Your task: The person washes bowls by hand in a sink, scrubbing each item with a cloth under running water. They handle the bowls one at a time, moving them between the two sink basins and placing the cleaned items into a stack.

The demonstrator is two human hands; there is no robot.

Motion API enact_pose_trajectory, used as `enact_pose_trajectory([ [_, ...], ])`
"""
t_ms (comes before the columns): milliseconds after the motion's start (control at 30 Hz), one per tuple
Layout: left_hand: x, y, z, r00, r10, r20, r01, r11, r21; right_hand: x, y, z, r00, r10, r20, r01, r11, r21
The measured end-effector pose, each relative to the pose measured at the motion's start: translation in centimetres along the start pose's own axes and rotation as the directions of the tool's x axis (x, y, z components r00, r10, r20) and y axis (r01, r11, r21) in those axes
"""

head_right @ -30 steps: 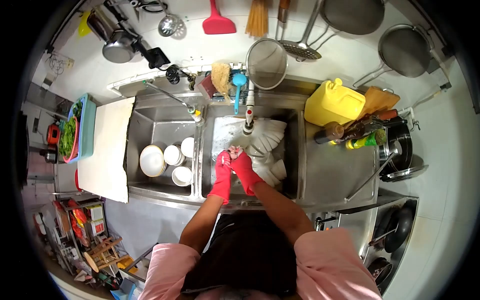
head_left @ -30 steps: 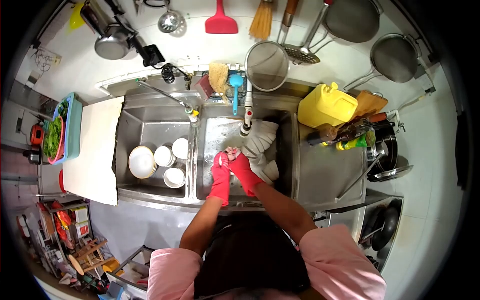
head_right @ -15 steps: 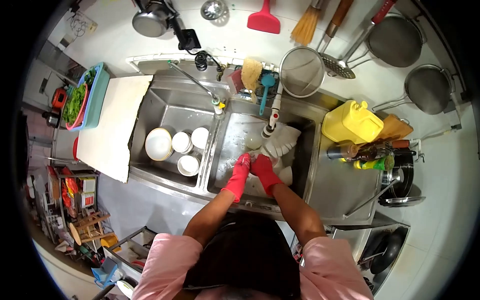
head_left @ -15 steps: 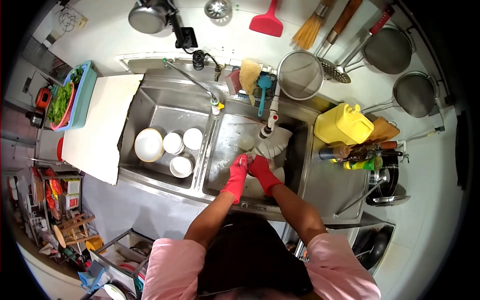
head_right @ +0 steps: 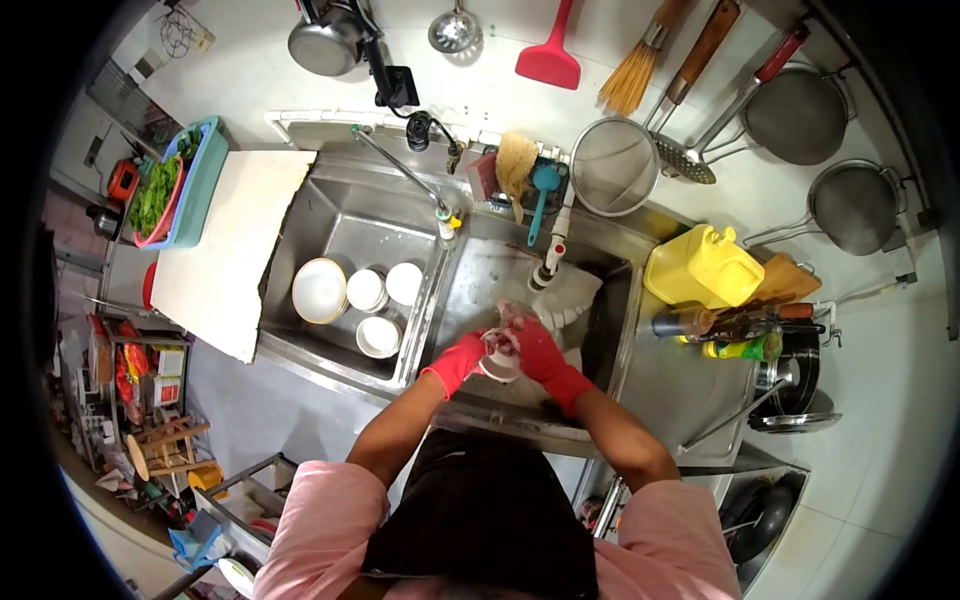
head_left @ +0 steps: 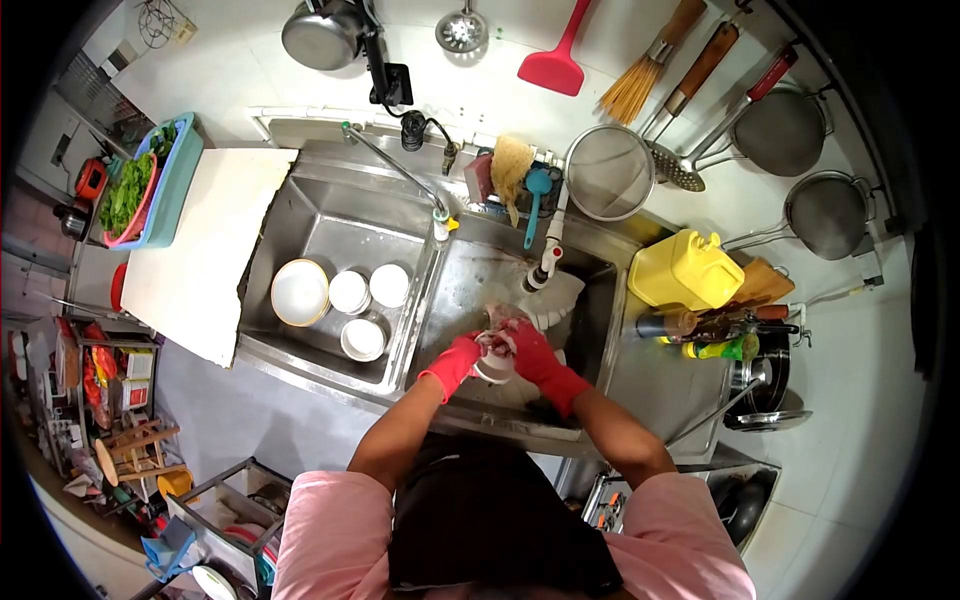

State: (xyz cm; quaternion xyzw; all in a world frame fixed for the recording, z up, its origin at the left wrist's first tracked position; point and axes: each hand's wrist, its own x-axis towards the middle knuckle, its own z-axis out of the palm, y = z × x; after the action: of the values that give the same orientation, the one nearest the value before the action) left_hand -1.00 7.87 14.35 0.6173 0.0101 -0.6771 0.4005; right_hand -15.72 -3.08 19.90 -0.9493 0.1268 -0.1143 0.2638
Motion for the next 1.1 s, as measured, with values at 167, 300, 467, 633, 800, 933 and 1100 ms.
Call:
enact_pose_trajectory([
  [167,-1.7,0.8,2.0,0.947,0.316,0.067,-0.297,0.934,-0.2,-0.3,2.0,3.1,0.815,0.335,0.473,-0.524,0.074,0.849],
  [300,-0.9,0.7,3.7,0.835,0.542,0.093,-0.527,0.837,-0.146,3.8,-3.0,-5.2,0.463,0.574,0.676,-0.842,0.523,0.133],
  [467,-0.2,1.2,2.8,0.794,0.573,-0.201,-0.601,0.694,-0.397,-1.5,0.2,3.1,0.491,0.693,0.528,-0.399,-0.36,0.843],
  [633,-2.1,0.7,5.8,0.715,0.549,-0.432,-0.698,0.599,-0.392,-2.7,-0.9,5.9,0.506,0.767,0.395,-0.32,-0.258,0.912],
  [800,-4.9,1.4,4.6,0.713,0.624,-0.319,-0.697,0.678,-0.232,-1.3,-0.5,2.3,0.598,0.737,0.315,-0.314,-0.146,0.938],
  [933,-0.9,-1.6,5.7,0.657,0.618,-0.431,-0.754,0.524,-0.397,-1.1,-2.9,3.6,0.324,0.816,0.479,-0.238,-0.42,0.876],
  [1100,-4.6,1.0,3.1,0.654,0.752,-0.076,-0.736,0.611,-0.29,-1.4,-3.3,-0.1,0.645,0.656,0.392,-0.424,-0.119,0.898],
])
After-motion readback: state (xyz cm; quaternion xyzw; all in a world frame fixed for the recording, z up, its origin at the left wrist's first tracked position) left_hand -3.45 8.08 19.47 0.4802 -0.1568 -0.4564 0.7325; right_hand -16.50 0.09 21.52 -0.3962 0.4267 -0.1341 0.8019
